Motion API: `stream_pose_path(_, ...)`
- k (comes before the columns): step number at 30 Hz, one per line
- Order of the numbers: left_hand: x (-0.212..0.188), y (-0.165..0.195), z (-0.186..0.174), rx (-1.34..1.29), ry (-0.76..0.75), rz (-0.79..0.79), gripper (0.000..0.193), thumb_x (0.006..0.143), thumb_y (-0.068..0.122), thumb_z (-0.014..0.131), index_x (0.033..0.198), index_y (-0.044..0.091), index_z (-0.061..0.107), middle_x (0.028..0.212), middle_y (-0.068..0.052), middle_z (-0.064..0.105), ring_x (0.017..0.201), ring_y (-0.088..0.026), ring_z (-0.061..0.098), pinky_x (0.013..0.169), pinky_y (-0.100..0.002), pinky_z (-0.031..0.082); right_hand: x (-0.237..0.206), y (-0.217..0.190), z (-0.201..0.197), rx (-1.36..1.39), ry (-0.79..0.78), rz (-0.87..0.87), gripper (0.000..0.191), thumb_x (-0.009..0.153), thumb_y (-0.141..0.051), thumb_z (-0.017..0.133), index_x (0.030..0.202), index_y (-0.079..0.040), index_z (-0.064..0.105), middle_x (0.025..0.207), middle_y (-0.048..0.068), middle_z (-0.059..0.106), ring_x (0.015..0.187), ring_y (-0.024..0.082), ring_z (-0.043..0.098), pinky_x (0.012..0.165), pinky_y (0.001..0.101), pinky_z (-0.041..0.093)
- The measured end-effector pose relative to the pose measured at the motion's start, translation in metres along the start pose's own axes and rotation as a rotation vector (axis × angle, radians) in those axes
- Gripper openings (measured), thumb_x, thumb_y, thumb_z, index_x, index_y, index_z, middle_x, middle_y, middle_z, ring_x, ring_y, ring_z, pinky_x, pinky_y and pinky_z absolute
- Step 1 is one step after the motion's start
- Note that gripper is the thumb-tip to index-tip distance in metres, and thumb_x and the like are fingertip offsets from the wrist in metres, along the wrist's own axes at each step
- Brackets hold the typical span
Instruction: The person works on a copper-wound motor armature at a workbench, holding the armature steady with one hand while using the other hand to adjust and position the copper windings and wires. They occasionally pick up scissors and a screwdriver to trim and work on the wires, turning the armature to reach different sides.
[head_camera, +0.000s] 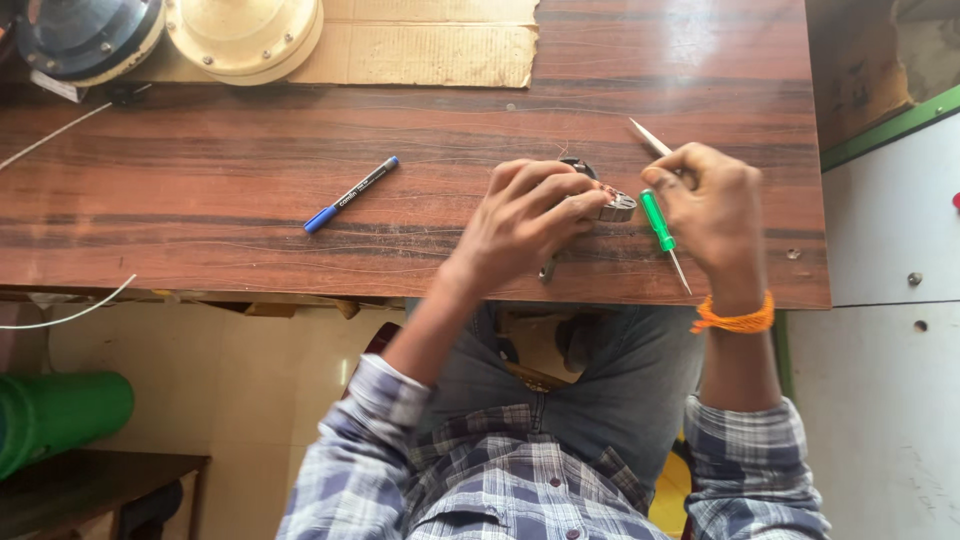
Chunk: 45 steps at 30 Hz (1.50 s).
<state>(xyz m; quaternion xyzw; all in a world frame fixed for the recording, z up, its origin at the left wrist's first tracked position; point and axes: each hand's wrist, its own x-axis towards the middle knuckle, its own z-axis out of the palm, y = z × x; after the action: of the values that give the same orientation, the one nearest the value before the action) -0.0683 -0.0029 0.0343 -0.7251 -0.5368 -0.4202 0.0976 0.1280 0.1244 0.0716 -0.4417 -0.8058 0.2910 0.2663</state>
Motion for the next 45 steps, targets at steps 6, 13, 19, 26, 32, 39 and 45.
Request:
stream_pose_path(6, 0.010, -0.036, -0.007, -0.301, -0.313, -0.061, 0.066, 0.087, 0.017, 0.081, 0.147, 0.021, 0.055, 0.133, -0.001, 0.063, 0.123, -0.024, 0.059, 0.109, -0.042, 0.046, -0.032, -0.021, -0.025, 0.458, -0.181, 0.018, 0.009, 0.097, -0.010, 0.073, 0.101, -0.002, 0.074, 0.082, -0.009, 0.071, 0.071, 0.000, 0.056, 0.060, 0.0221, 0.045)
stream_pose_path(13, 0.012, -0.032, -0.012, -0.294, -0.361, -0.110, 0.058, 0.085, 0.012, 0.080, 0.137, 0.031, 0.064, 0.126, 0.000, 0.064, 0.121, -0.023, 0.061, 0.108, -0.042, 0.047, -0.058, -0.034, 0.001, 0.156, -0.191, -0.126, 0.008, 0.090, -0.009, 0.076, 0.098, -0.006, 0.077, 0.073, 0.006, 0.070, 0.063, 0.013, 0.059, 0.055, 0.0306, 0.047)
stream_pose_path(19, 0.007, -0.033, -0.010, -0.300, -0.363, -0.116, 0.060, 0.089, 0.015, 0.078, 0.145, 0.028, 0.059, 0.134, 0.001, 0.061, 0.127, -0.024, 0.057, 0.114, -0.042, 0.045, -0.071, -0.015, 0.053, -0.094, -0.068, -0.320, 0.007, 0.090, -0.012, 0.073, 0.096, -0.011, 0.076, 0.082, 0.012, 0.073, 0.072, 0.029, 0.071, 0.063, 0.0404, 0.054)
stream_pose_path(26, -0.017, -0.016, -0.009, 0.057, -0.154, 0.227, 0.030, 0.089, 0.025, 0.082, 0.117, 0.030, 0.071, 0.142, 0.004, 0.054, 0.139, -0.019, 0.038, 0.119, -0.039, 0.037, -0.086, -0.004, 0.054, -0.018, -0.143, -0.374, 0.009, 0.087, -0.012, 0.072, 0.094, -0.013, 0.077, 0.083, 0.008, 0.075, 0.071, 0.027, 0.072, 0.063, 0.0373, 0.055)
stream_pose_path(32, -0.039, -0.003, 0.007, -0.010, 0.147, 0.028, 0.020, 0.084, 0.020, 0.091, 0.094, 0.015, 0.075, 0.106, 0.006, 0.061, 0.092, -0.015, 0.055, 0.084, -0.036, 0.044, -0.086, -0.033, 0.005, 0.104, -0.137, -0.267, 0.007, 0.088, -0.010, 0.075, 0.094, -0.006, 0.074, 0.081, 0.008, 0.074, 0.063, 0.020, 0.070, 0.059, 0.0320, 0.054)
stream_pose_path(39, -0.050, 0.033, 0.033, -0.498, 0.351, -0.674, 0.011, 0.087, 0.005, 0.080, 0.089, 0.002, 0.070, 0.098, -0.001, 0.057, 0.069, -0.005, 0.051, 0.057, -0.023, 0.040, -0.037, -0.059, 0.010, 0.038, -0.023, -0.390, 0.009, 0.095, -0.012, 0.077, 0.097, -0.005, 0.074, 0.078, 0.012, 0.072, 0.066, 0.020, 0.069, 0.059, 0.0327, 0.050)
stream_pose_path(45, -0.043, 0.042, 0.048, -0.691, 0.450, -0.850, 0.012, 0.088, 0.004, 0.078, 0.085, 0.001, 0.067, 0.095, 0.002, 0.053, 0.070, -0.003, 0.048, 0.061, -0.022, 0.039, -0.002, -0.053, 0.020, 0.015, -0.091, -0.327, 0.008, 0.096, -0.012, 0.076, 0.098, -0.004, 0.076, 0.076, 0.012, 0.072, 0.059, 0.018, 0.066, 0.057, 0.0338, 0.049)
